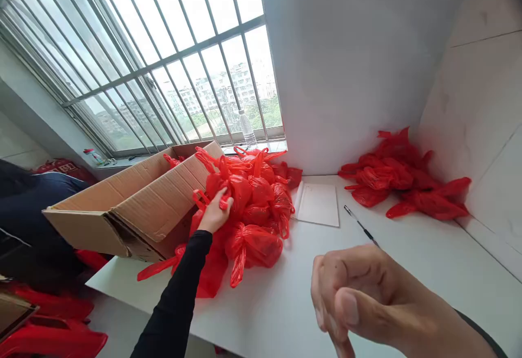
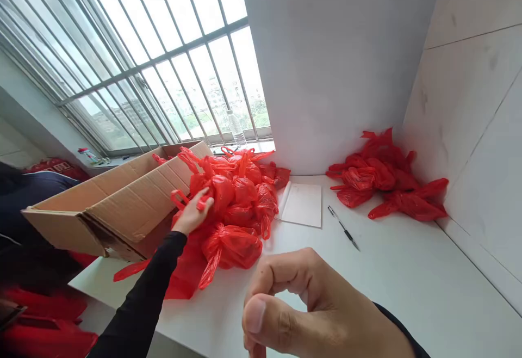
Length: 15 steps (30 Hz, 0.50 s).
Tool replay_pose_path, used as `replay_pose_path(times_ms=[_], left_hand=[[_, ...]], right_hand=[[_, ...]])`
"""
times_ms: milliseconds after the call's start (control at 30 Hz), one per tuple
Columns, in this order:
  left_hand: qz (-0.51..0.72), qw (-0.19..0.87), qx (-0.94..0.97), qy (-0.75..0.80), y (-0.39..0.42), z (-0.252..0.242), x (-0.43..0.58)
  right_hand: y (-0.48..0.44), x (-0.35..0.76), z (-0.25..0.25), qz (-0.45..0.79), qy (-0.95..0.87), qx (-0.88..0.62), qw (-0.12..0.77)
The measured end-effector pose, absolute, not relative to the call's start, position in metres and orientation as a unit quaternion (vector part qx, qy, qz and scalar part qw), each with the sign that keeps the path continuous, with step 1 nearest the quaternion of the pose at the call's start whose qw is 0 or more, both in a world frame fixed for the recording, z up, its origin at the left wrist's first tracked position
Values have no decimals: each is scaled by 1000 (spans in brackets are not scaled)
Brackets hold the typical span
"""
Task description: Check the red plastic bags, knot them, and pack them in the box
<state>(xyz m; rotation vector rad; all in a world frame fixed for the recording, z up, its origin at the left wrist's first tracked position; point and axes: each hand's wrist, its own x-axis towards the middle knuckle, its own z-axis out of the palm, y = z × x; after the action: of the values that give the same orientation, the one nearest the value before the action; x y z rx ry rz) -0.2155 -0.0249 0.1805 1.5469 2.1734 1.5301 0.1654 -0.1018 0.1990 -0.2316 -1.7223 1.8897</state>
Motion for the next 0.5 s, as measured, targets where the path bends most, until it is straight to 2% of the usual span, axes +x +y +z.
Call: replay_pose_path(times_ms=[100, 200, 367, 500], left_hand=[[401, 60, 527, 747, -38, 147, -227], [359, 33, 550, 753, -51, 140, -229], [348, -85, 552, 753, -80, 184, -239], [350, -261, 463, 771, -112, 232, -280]], right_hand=[[-111, 165, 194, 688, -671, -121, 247], [-116, 153, 187, 627, -723, -166, 238], [-101, 91, 143, 436, -840, -146, 288], [-85, 34, 63, 344, -887, -185, 247]])
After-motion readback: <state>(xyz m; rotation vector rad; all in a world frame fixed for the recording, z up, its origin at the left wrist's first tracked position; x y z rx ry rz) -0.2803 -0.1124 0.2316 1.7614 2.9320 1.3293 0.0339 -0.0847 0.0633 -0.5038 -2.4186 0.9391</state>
